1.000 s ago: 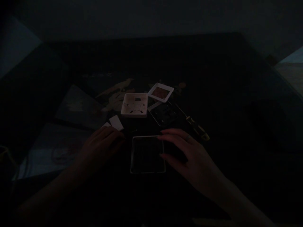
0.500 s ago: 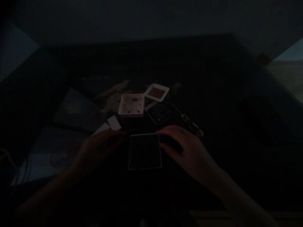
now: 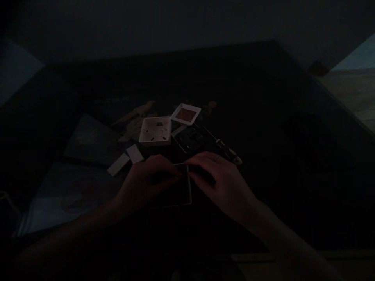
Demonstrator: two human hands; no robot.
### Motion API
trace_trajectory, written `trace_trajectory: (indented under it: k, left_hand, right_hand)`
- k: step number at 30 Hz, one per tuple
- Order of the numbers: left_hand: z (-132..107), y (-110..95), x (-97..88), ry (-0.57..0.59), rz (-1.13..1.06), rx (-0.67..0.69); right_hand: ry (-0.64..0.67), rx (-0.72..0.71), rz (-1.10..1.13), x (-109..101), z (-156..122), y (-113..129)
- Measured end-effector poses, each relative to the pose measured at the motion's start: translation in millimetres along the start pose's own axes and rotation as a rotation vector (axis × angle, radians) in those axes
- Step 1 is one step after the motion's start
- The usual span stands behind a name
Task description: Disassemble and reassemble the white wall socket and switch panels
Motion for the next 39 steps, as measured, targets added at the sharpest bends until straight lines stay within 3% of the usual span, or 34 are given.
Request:
trace_trajectory:
  k: [12, 39]
  left_hand:
    - [-5, -7, 13.9, 0.043, 0.233, 0.105]
    - [-7, 1, 21.8, 0.076, 0.239, 0.08]
  right_hand:
    - [-0.016, -0.003, 0.004, -8, 0, 6]
    - [0.005, -0.002, -0.004, -6, -1, 8]
Point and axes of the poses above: each hand's wrist, its own z-axis towards the middle knuckle, its own x-axis out of the palm, y = z × x, the point moved 7 cm from there along z, towards the middle knuckle, and after that the axes turned 1 degree about -x, right-handed, at the moved point
